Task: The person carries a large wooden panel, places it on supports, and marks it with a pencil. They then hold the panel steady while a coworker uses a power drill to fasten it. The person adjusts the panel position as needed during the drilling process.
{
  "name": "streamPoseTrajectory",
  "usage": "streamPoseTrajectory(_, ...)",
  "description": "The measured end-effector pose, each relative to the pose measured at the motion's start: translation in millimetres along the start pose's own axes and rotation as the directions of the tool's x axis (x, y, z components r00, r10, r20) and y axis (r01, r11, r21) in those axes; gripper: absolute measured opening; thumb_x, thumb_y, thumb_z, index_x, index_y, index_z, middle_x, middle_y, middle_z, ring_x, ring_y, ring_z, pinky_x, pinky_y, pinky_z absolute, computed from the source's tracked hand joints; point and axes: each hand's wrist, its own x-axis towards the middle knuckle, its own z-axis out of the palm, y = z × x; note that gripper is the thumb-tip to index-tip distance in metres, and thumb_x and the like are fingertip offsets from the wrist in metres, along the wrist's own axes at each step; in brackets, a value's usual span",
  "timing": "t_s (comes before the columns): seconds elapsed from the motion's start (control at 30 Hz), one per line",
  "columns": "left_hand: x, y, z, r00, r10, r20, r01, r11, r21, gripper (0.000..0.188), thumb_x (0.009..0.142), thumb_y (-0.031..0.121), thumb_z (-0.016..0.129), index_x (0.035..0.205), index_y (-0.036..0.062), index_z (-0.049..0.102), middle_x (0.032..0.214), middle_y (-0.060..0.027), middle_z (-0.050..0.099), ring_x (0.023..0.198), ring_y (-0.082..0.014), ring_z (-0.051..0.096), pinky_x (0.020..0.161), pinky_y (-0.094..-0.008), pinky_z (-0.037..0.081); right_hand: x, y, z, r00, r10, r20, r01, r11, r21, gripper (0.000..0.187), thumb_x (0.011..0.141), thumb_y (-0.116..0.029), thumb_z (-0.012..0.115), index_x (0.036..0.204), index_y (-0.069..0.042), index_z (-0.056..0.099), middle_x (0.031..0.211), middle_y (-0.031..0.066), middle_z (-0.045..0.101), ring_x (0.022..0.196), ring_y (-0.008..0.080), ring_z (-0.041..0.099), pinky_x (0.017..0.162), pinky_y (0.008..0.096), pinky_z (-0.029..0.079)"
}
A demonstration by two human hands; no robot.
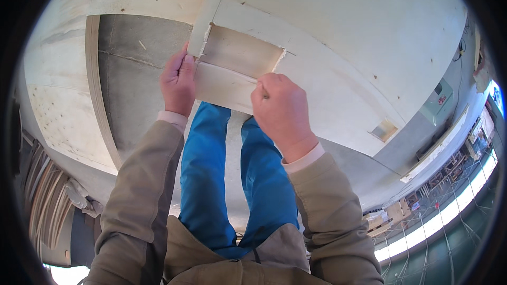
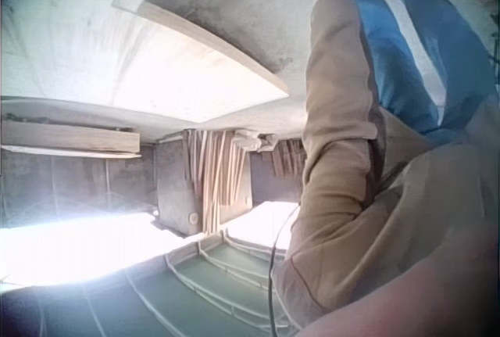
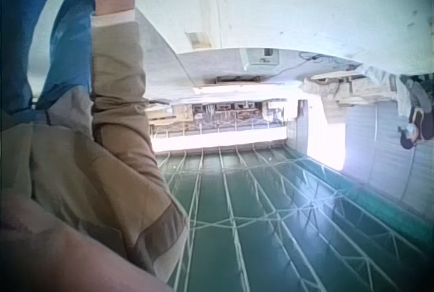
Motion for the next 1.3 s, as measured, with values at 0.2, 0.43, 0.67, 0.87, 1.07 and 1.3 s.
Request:
streamPoseTrajectory(0.2, -1.4, 2.0, -0.8, 1.0, 0.005, 0.004, -0.005, 1.0, 0.008, 0.03, 0.099, 0.009, 0.055, 0.127, 0.002, 0.066, 0.106, -0.0071, 0.067, 0.097, -0.0129, 0.061, 0.087, -0.0263, 0.048, 6.5, 3.1, 10.3, 0.963, -0.157, -0.217, 0.128, 0.981, -0.143, 0.017, 0.087, -0.001, 0.063, 0.103, -0.004, 0.067, 0.085, 0.0148, 0.061, 0.072, 0.0322, 0.061, 0.065, 0.0379, 0.051)
streamPoseTrajectory(0.43, -2.8, 3.4, 2.3, 1.0, -0.007, -0.012, 0.007, 1.0, -0.007, 0.03, 0.099, 0.008, 0.054, 0.126, 0.0016, 0.066, 0.102, -0.0045, 0.067, 0.092, -0.0105, 0.06, 0.084, -0.0256, 0.048, 2.0, 11.8, 23.6, 0.969, -0.132, -0.209, 0.087, 0.974, -0.21, 0.019, 0.08, -0.003, 0.066, 0.098, -0.003, 0.059, 0.087, 0.0168, 0.056, 0.079, 0.036, 0.06, 0.067, 0.0437, 0.05)
streamPoseTrajectory(0.67, -6.2, -24.4, -5.9, 0.948, -0.316, 0.03, 0.31, 0.902, -0.299, 0.033, 0.103, 0.01, 0.055, 0.134, -0.0009, 0.059, 0.111, -0.0037, 0.066, 0.097, -0.0093, 0.061, 0.084, -0.0222, 0.049, -30.2, -8.1, 37.7, 0.976, 0.186, -0.115, -0.183, 0.982, 0.039, 0.011, 0.089, -0.006, 0.059, 0.1, -0.003, 0.061, 0.088, 0.0215, 0.062, 0.083, 0.0435, 0.06, 0.07, 0.0513, 0.049)
streamPoseTrajectory(0.87, -0.9, -27.3, -6.2, 1.0, -0.029, 0.009, 0.029, 0.994, -0.108, 0.033, 0.103, 0.009, 0.053, 0.133, -0.0041, 0.059, 0.121, -0.0067, 0.065, 0.105, -0.0112, 0.06, 0.091, -0.0245, 0.048, -55.0, 53.1, -57.3, 0.893, 0.145, -0.425, -0.054, 0.974, 0.218, 0.019, 0.095, -0.013, 0.062, 0.109, -0.001, 0.068, 0.093, 0.0129, 0.068, 0.083, 0.0243, 0.065, 0.075, 0.0333, 0.052)
streamPoseTrajectory(1.07, 1.0, -38.6, -9.7, 0.987, -0.14, -0.083, 0.135, 0.989, -0.063, 0.035, 0.103, 0.013, 0.054, 0.133, -0.0048, 0.059, 0.122, -0.0087, 0.066, 0.107, -0.0132, 0.06, 0.095, -0.0258, 0.046, -136.3, 202.0, -170.1, 0.505, 0.737, -0.449, -0.365, 0.653, 0.663, 0.024, 0.099, -0.016, 0.054, 0.109, 0.0, 0.068, 0.085, 0.0052, 0.062, 0.065, 0.0103, 0.053, 0.062, 0.0257, 0.046)
streamPoseTrajectory(1.3, 10.1, -37.0, -20.8, 0.99, -0.067, -0.123, 0.084, 0.986, 0.142, 0.038, 0.103, 0.019, 0.056, 0.133, -0.0049, 0.059, 0.124, -0.0085, 0.064, 0.11, -0.015, 0.058, 0.098, -0.028, 0.044, -154.8, 310.4, -167.5, 0.375, 0.838, -0.396, -0.068, 0.451, 0.89, 0.024, 0.098, -0.015, 0.057, 0.109, 0.004, 0.065, 0.088, 0.0111, 0.066, 0.073, 0.0162, 0.061, 0.069, 0.0287, 0.052)
